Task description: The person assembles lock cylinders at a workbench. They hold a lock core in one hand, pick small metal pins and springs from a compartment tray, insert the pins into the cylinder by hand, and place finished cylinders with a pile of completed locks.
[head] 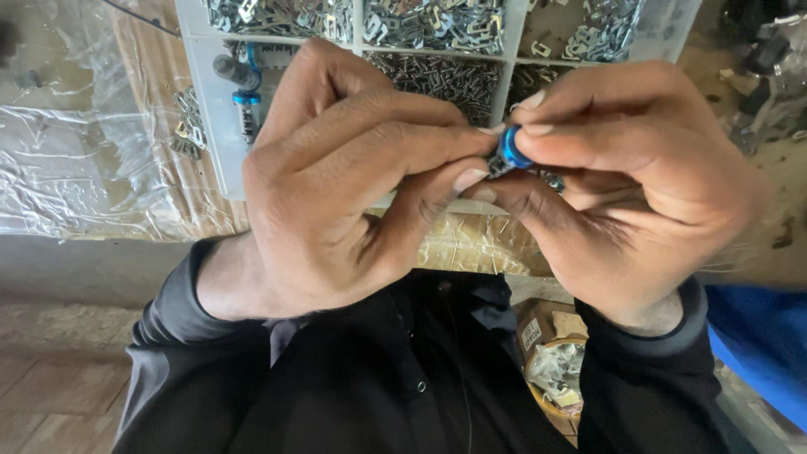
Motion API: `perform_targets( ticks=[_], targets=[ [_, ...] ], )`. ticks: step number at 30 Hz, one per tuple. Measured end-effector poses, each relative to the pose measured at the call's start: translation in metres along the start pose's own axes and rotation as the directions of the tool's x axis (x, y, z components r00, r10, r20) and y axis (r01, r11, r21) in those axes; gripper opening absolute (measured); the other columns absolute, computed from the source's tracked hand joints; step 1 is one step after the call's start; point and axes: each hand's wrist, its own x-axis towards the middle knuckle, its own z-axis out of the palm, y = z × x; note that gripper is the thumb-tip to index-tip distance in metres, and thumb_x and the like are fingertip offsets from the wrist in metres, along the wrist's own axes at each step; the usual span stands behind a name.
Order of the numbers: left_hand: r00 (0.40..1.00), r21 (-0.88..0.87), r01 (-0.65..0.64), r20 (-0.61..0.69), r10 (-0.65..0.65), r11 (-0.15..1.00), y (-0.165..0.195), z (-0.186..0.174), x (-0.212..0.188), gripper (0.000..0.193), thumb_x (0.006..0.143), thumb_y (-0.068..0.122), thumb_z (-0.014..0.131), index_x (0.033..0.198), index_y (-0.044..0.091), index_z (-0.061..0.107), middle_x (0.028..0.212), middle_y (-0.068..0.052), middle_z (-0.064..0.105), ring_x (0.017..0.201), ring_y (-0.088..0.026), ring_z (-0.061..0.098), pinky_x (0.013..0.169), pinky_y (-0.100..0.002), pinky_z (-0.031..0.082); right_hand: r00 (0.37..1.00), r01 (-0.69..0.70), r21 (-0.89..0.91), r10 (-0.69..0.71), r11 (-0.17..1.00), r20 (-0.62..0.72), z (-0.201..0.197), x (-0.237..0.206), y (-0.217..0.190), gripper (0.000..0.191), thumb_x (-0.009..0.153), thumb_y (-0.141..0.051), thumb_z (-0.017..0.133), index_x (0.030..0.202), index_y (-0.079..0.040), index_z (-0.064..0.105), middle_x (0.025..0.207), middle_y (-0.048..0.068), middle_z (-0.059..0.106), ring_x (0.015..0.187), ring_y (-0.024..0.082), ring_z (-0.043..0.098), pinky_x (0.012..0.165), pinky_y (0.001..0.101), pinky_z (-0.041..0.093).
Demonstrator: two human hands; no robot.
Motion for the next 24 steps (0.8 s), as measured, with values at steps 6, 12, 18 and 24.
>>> perform_targets(
  ticks=[6, 12, 18, 24],
  targets=[
    [0.999, 0.038, -0.043, -0.019, 0.044, 0.998, -0.001, 0.005, -0.004, 0.019, 0.099, 0.006, 0.085, 0.114, 0.005, 0.074, 0.111, -0.006, 0.073, 0.094, -0.021, 0.057, 0.076, -0.03, 0.043, 0.999, 0.042, -0.01, -0.041, 0.999, 0.03, -0.003, 0.003, 0.002, 0.027, 0.091, 0.006, 0.083, 0.11, 0.009, 0.063, 0.122, 0.022, 0.06, 0.094, 0.016, 0.075, 0.069, 0.0196, 0.065],
    [0.999, 0.034, 0.019, -0.036, -0.018, 0.999, 0.0, 0.0, -0.002, 0.02, 0.094, 0.011, 0.093, 0.104, 0.007, 0.076, 0.102, -0.003, 0.074, 0.088, -0.022, 0.055, 0.076, -0.032, 0.044, 0.987, 0.158, -0.217, -0.151, 0.963, 0.05, -0.002, 0.001, 0.005, 0.022, 0.082, 0.003, 0.085, 0.097, 0.006, 0.07, 0.11, 0.022, 0.066, 0.072, 0.01, 0.063, 0.06, 0.0231, 0.053],
    [0.998, 0.125, -0.026, -0.048, 0.032, 0.992, -0.001, -0.009, 0.015, 0.023, 0.09, 0.022, 0.092, 0.098, 0.007, 0.076, 0.095, -0.003, 0.071, 0.085, -0.023, 0.053, 0.075, -0.034, 0.043, 0.999, 0.044, 0.007, -0.044, 0.999, -0.025, 0.004, 0.007, 0.006, 0.031, 0.084, 0.003, 0.083, 0.11, 0.003, 0.065, 0.111, 0.017, 0.068, 0.09, 0.019, 0.076, 0.072, 0.0248, 0.069],
    [0.999, 0.316, -0.02, 0.039, 0.008, 0.949, 0.005, -0.005, 0.015, 0.016, 0.097, 0.013, 0.086, 0.103, 0.006, 0.073, 0.103, -0.003, 0.068, 0.094, -0.026, 0.055, 0.083, -0.037, 0.046, 0.987, -0.137, 0.106, 0.145, 0.985, -0.076, 0.004, -0.003, -0.003, 0.036, 0.099, 0.005, 0.085, 0.127, 0.003, 0.061, 0.129, 0.017, 0.061, 0.107, 0.019, 0.069, 0.092, 0.025, 0.07]
  ],
)
